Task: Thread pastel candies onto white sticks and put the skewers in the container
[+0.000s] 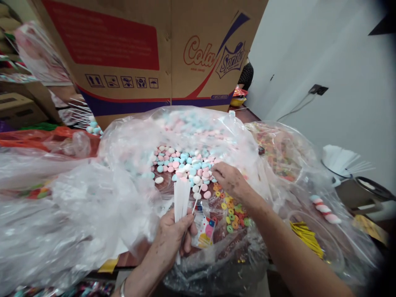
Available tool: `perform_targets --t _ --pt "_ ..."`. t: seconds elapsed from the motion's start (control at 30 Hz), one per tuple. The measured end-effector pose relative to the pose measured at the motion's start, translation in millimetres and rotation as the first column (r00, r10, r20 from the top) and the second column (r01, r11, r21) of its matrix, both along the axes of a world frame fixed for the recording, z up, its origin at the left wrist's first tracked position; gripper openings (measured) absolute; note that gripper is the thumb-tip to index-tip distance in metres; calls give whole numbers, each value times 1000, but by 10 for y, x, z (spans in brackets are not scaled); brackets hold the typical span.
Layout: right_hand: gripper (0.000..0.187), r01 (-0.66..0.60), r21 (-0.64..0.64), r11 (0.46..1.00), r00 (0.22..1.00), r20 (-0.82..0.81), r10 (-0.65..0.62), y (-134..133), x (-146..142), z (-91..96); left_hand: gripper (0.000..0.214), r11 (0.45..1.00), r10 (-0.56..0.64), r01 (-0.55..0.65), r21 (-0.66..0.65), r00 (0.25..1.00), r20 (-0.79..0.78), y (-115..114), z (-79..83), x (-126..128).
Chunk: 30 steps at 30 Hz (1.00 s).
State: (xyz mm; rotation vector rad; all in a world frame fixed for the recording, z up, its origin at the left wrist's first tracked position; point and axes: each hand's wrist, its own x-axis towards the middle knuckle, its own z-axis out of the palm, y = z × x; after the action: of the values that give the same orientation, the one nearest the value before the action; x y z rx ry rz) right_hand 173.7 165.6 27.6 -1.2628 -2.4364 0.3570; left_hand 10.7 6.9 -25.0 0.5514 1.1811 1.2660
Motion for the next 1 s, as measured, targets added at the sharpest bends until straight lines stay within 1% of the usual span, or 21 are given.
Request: perform_targets --t 0.1,0.2,0.27,0.37,0.43,0.5,0.6,0.73,0.8,0.9,1.0 --pt "20 33 -93 995 996 84 -25 -121 220 -27 32 1000 -17 17 -2 1000 -17 2 -2 -2" --pt "21 70 -138 988 985 165 -47 -219 264 -48 32 1000 -6 6 0 999 -32 4 3 0" --pt "24 117 -176 977 976 203 -80 -296 174 -37 32 1000 -8 8 5 999 -48 4 7 2" --pt "29 206 -196 959 948 285 -145 -434 -59 -10 35 1000 -6 6 -2 999 -48 8 0 1" --pt "26 232 -199 952 918 370 -147 -519 -190 -15 38 1000 6 -7 -8 999 -39 9 -9 -3" --pt "20 204 -193 960 905 411 -109 -573 -247 -52 39 1000 15 -15 -12 999 -35 5 -16 -7" --pt "18 155 -144 977 930 356 -95 -563 -208 -150 37 1000 20 -20 3 999 -25 -9 -20 -12" --pt "16 149 22 989 968 199 -151 -421 -154 -278 37 1000 9 -9 4 1000 -13 -3 -20 -12" --pt "18 129 107 986 973 180 -146 -359 -190 -327 37 1000 6 -6 -5 1000 -11 7 -18 -9" --pt "18 30 165 986 963 258 -73 -331 -263 -394 36 1000 10 -10 -9 1000 -18 14 -13 -4" --pt "18 -130 185 974 943 328 63 -367 -240 -469 35 1000 10 -10 -12 1000 -15 14 -11 -1"
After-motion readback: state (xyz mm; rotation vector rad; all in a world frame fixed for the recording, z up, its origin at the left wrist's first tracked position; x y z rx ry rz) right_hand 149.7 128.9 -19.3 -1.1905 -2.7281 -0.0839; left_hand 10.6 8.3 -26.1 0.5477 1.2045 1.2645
